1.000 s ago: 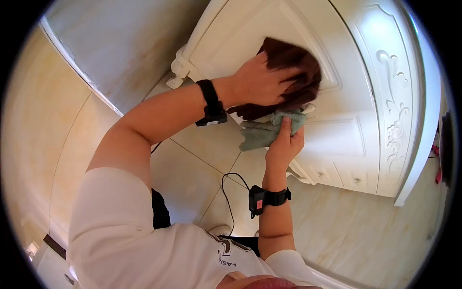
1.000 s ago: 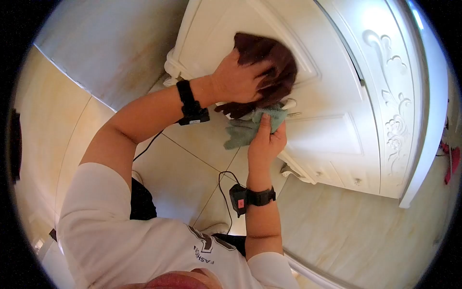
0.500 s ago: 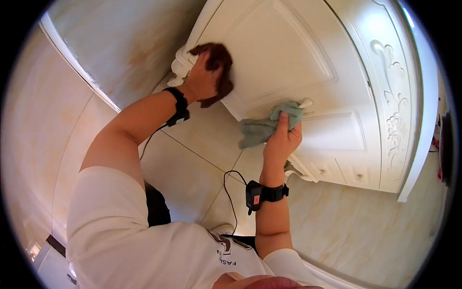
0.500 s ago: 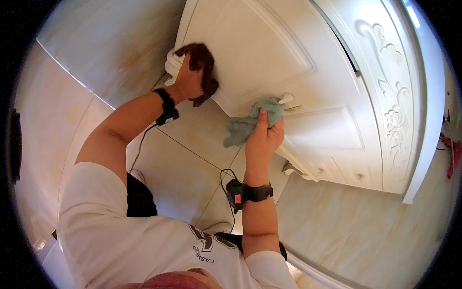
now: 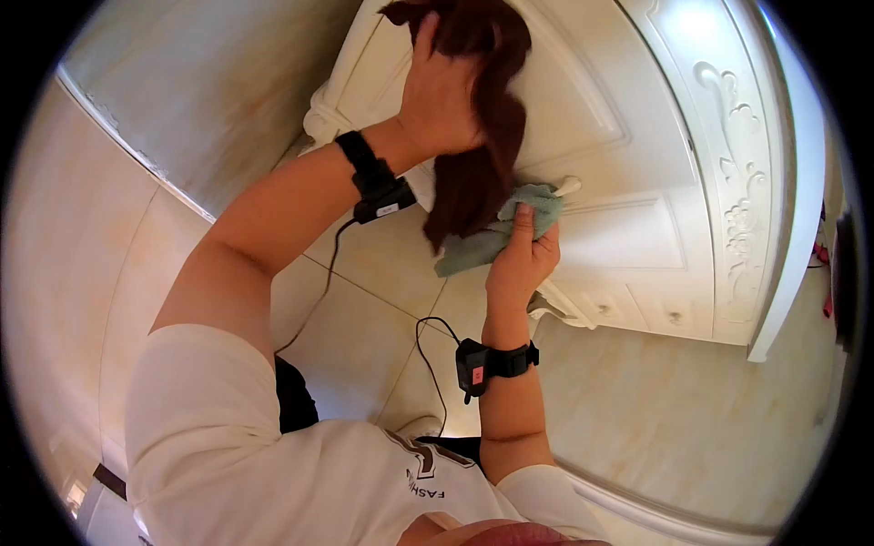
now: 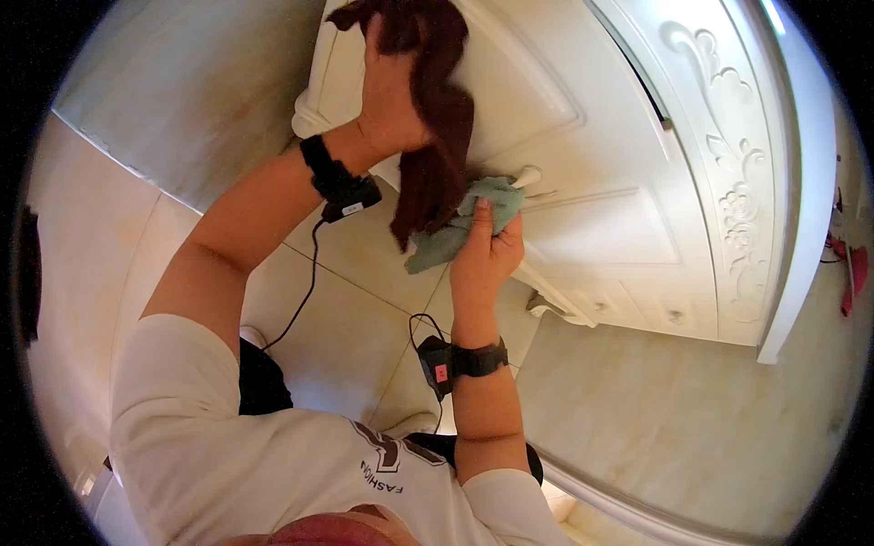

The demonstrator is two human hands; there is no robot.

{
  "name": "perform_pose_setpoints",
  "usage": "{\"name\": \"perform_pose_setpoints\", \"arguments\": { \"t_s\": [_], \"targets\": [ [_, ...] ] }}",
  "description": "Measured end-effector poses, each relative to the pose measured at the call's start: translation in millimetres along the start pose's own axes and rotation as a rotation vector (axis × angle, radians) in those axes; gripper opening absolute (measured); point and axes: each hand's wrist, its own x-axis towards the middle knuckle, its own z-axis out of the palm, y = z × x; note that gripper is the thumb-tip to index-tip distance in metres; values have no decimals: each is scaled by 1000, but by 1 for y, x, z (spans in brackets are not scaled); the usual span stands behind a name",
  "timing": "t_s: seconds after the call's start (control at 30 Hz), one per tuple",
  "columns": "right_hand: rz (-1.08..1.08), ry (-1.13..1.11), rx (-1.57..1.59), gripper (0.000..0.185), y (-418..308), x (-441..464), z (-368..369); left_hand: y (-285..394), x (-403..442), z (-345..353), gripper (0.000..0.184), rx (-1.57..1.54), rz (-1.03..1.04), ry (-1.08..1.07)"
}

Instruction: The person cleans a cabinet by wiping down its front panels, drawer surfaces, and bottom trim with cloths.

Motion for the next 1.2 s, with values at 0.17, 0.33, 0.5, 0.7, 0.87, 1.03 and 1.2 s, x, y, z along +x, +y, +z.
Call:
{"name": "perform_pose_setpoints", "arguments": {
  "t_s": [0.17, 0.33, 0.5, 0.7, 0.87, 1.03, 1.2],
  "targets": [
    [-2, -22, -116, 17, 0, 3, -3, -50, -97, 22, 40, 78, 446, -392],
    [4, -42, 36, 19, 6, 3, -5, -55, -109, 9, 36, 237, 463, -539],
    [18, -38, -21, 20, 4, 2, -5, 23, -19, 12, 37, 172, 377, -139],
    [-22, -30, -66, 20, 6, 9, -5, 18, -38, 31, 38, 125, 385, -90],
    [-38, -41, -97, 19, 9, 12, -7, -41, -116, 35, 32, 67, 501, -601],
    [-35, -30, -31, 19, 11, 14, -6, -62, -138, 36, 34, 182, 623, -682],
    [7, -2, -21, 18, 16, 27, -2, -60, -134, 40, 34, 243, 663, -569]
  ]
}}
